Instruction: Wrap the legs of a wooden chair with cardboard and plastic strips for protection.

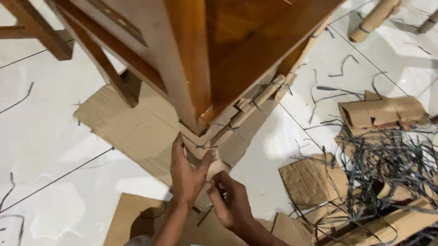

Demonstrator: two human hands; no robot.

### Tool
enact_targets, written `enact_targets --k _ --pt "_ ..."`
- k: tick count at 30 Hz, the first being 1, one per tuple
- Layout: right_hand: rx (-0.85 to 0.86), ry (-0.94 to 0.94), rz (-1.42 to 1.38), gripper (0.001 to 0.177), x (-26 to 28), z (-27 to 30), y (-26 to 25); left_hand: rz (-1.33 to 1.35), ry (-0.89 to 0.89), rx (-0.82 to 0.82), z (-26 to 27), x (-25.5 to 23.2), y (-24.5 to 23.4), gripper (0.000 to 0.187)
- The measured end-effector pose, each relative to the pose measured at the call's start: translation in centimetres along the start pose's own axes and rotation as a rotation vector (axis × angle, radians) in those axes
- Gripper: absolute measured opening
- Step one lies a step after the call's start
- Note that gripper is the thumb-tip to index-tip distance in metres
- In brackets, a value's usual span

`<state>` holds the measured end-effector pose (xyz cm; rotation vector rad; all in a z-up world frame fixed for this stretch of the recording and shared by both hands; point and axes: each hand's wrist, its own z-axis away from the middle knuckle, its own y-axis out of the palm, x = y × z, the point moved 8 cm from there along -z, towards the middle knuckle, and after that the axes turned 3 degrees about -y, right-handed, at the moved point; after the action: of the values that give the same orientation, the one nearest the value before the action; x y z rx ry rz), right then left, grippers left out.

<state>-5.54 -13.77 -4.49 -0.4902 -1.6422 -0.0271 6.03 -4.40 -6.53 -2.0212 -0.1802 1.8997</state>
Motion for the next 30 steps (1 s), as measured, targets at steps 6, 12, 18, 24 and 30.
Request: enact_targets --k 6,12,18,24,30 --pt "0.014 0.011 0.099 0.026 -1.7 1.8 -0.8 0.097 0.007 -0.102 -1.5 0.9 2.4 0.061" --pt "0.047 0.058 0.072 0.026 -3.6 4.3 -3.0 0.207 0.013 -0.116 -1.2 0.4 3.2 0.066" --pt "0.014 0.230 0.204 0.028 -6.0 5.9 -7.5 0.377 0.192 -0.166 -1.5 1.1 4.5 0.061" --pt "-0.157 0.318 0.252 0.029 -11.6 9.1 -13.3 0.852 -0.080 -0.080 -2.3 4.9 5.9 0.031" --pt "-0.311 0.449 0.301 0.029 -17.7 12.7 -18.9 0.093 0.128 -0.114 1.5 1.6 4.4 0.072"
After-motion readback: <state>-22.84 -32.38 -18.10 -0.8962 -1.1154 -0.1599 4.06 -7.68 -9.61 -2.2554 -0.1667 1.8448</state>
